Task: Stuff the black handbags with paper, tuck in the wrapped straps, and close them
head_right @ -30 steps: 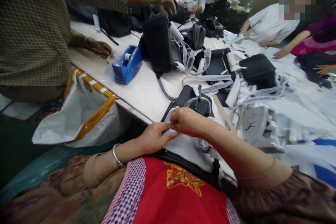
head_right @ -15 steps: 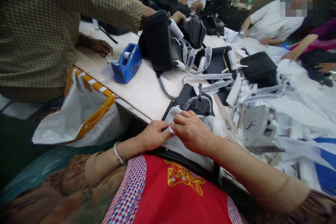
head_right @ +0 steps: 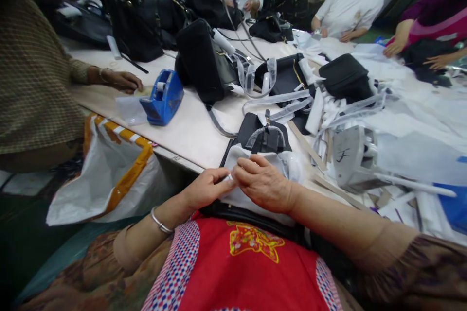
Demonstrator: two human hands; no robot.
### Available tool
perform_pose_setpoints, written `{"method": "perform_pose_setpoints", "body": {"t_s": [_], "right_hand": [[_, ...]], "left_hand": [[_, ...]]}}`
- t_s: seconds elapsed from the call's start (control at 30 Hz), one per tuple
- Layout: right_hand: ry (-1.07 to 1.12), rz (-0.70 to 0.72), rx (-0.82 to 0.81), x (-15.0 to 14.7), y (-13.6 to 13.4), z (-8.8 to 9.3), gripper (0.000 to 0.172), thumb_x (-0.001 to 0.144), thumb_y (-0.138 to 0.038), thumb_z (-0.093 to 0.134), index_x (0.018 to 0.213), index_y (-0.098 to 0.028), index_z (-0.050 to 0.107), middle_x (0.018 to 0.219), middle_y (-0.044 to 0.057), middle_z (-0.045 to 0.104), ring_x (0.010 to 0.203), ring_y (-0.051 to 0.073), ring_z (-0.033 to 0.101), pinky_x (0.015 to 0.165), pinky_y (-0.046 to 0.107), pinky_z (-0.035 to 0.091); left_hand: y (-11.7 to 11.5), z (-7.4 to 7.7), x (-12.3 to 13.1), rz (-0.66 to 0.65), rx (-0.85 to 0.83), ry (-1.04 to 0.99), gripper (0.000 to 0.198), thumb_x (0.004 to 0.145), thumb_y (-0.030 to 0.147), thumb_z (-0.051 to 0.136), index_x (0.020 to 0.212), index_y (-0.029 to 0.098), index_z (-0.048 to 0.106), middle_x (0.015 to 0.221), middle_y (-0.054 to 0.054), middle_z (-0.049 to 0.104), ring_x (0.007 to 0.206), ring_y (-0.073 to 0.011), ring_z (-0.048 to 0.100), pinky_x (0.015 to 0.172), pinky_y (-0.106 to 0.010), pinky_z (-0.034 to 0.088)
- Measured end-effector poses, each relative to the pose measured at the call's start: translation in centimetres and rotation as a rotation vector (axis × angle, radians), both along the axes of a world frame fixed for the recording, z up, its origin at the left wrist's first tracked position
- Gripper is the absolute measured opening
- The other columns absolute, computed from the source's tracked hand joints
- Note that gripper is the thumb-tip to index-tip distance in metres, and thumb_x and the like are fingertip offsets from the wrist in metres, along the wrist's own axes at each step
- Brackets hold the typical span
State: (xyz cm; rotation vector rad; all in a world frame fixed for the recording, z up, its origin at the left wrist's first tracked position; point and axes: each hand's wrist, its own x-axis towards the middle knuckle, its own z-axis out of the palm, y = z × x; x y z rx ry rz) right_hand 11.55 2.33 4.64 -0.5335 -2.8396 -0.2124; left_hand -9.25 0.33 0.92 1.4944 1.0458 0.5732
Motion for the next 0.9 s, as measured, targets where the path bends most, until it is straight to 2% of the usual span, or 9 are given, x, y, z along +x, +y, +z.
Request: {"method": "perform_pose_setpoints", "body": {"t_s": [0.23,0.33,0.43,0.5,0.57,0.63,0.67,0.77,0.9], "right_hand": [[-0.012,-0.026,-0.029,0.1,-0.2,0.5,0.023,0.096,-0.018,0.049,0.112,-0.015,0.066,0.108,0.009,0.068,0.103,0.024,0.056,0.089,0.04,0.04],[0.112,-0.145,-0.09,1.2,-0.9,1.7,0.027,0.095,-0.018,0.052,0.119,-0.017,0.063,0.118,0.01,0.066,0.112,0.025,0.055,0.093,0.042,0.043],[0.366,-0.406,-0.131,5.0,-0.9,2.6,0.03,0.091,-0.022,0.058,0.12,-0.021,0.065,0.12,0.011,0.065,0.114,0.026,0.057,0.096,0.044,0.046],[0.576,-0.679,-0.141,9.5,-0.3,2.8,0.027,0.088,-0.025,0.06,0.114,-0.022,0.068,0.115,0.011,0.066,0.11,0.026,0.06,0.096,0.043,0.047],[0.767,-1.074,-0.173,15.2,0.3,2.8,0.025,0.085,-0.029,0.062,0.106,-0.02,0.072,0.113,0.011,0.068,0.108,0.026,0.061,0.096,0.041,0.047],[0.967,-1.592,-0.314,20.9,0.5,2.7,0.021,0.082,-0.031,0.063,0.097,-0.02,0.074,0.106,0.008,0.07,0.107,0.025,0.061,0.093,0.036,0.046],[0.992,-1.706,-0.353,23.2,0.5,2.5,0.019,0.082,-0.03,0.063,0.091,-0.017,0.074,0.099,0.01,0.071,0.103,0.026,0.062,0.09,0.037,0.047],[1.038,-1.853,-0.545,27.6,0.1,1.2,0.018,0.08,-0.029,0.065,0.07,-0.015,0.068,0.071,0.009,0.068,0.078,0.023,0.063,0.072,0.036,0.049],[1.142,-1.872,-0.806,28.7,-0.3,-1.0,0.021,0.083,-0.03,0.064,0.069,-0.014,0.062,0.063,0.001,0.061,0.058,0.013,0.055,0.059,0.029,0.046]], "left_hand": [[-0.1,0.5,0.3,0.039,0.068,0.059,0.042,0.091,0.051,0.053,0.084,0.012,0.066,0.075,-0.001,0.06,0.07,-0.0132,0.051,0.062,-0.023,0.041],[-0.1,0.6,0.4,0.052,0.041,0.037,0.039,0.091,0.049,0.052,0.092,0.013,0.068,0.083,-0.003,0.065,0.076,-0.0156,0.055,0.067,-0.024,0.044],[-0.1,0.6,0.4,0.068,0.003,0.083,0.038,0.09,0.049,0.054,0.094,0.014,0.069,0.082,-0.002,0.067,0.076,-0.0173,0.057,0.066,-0.024,0.045],[0.1,0.4,0.4,0.078,-0.018,0.109,0.039,0.09,0.05,0.054,0.098,0.015,0.07,0.083,-0.002,0.068,0.079,-0.0191,0.059,0.069,-0.024,0.046],[0.4,0.2,0.5,0.073,-0.038,0.125,0.042,0.088,0.052,0.054,0.103,0.016,0.07,0.086,-0.002,0.07,0.083,-0.0206,0.061,0.07,-0.024,0.047],[0.6,0.0,0.5,0.061,-0.053,0.14,0.046,0.086,0.056,0.055,0.105,0.017,0.07,0.085,-0.002,0.071,0.083,-0.0218,0.063,0.069,-0.024,0.048],[0.7,0.0,0.6,0.057,-0.062,0.149,0.048,0.085,0.058,0.056,0.107,0.017,0.069,0.085,-0.002,0.072,0.083,-0.0224,0.063,0.068,-0.024,0.049],[0.7,0.0,0.7,0.067,-0.095,0.17,0.053,0.083,0.062,0.056,0.11,0.017,0.068,0.087,-0.002,0.073,0.085,-0.0242,0.065,0.068,-0.025,0.051],[0.6,0.2,1.0,0.073,-0.106,0.212,0.055,0.082,0.064,0.056,0.111,0.019,0.066,0.09,-0.002,0.074,0.088,-0.0254,0.066,0.072,-0.026,0.052]]}}
